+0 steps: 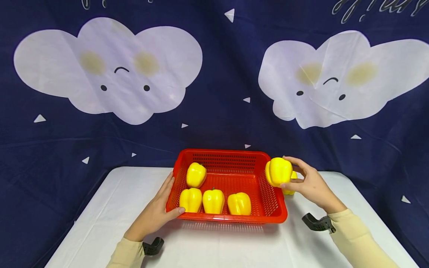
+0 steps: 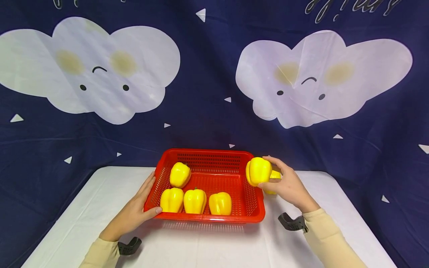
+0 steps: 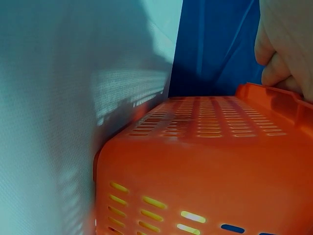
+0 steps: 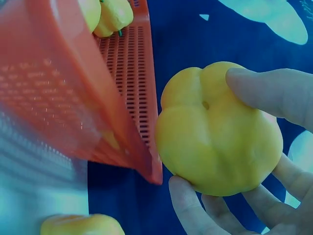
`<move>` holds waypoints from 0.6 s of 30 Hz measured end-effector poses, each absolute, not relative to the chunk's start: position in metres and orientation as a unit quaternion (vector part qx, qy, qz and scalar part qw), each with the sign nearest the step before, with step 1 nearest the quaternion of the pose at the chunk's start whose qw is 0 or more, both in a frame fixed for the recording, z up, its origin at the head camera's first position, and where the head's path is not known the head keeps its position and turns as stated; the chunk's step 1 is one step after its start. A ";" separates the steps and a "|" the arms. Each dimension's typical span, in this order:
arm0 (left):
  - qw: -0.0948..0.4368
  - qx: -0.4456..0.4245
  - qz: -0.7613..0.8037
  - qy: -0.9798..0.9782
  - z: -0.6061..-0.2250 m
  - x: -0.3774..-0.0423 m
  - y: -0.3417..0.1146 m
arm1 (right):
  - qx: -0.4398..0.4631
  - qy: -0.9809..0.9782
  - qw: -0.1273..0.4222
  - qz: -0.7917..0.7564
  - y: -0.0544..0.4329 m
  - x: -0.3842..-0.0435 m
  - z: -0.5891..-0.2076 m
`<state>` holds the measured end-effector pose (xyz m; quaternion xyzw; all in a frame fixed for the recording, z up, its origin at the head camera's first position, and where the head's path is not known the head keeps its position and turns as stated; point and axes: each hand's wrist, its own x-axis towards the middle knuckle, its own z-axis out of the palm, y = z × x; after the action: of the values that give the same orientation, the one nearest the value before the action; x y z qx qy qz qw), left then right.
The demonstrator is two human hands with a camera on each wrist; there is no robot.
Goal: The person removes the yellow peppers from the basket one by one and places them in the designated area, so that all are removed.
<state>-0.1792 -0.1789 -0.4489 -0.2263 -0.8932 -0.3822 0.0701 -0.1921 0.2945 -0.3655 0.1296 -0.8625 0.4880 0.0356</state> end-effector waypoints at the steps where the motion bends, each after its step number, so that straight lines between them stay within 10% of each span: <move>1: 0.070 -0.226 -0.382 -0.893 -0.449 -0.179 -0.179 | 0.129 -0.862 0.038 0.488 0.297 -0.192 -0.366; 18: 0.067 -0.224 -0.384 -0.893 -0.449 -0.179 -0.179 | 0.137 -0.871 0.059 0.468 0.335 -0.193 -0.379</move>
<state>-0.1793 -0.1788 -0.4495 -0.2241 -0.8931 -0.3844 0.0668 -0.1930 0.3352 -0.3786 0.1366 -0.8708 0.4685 0.0592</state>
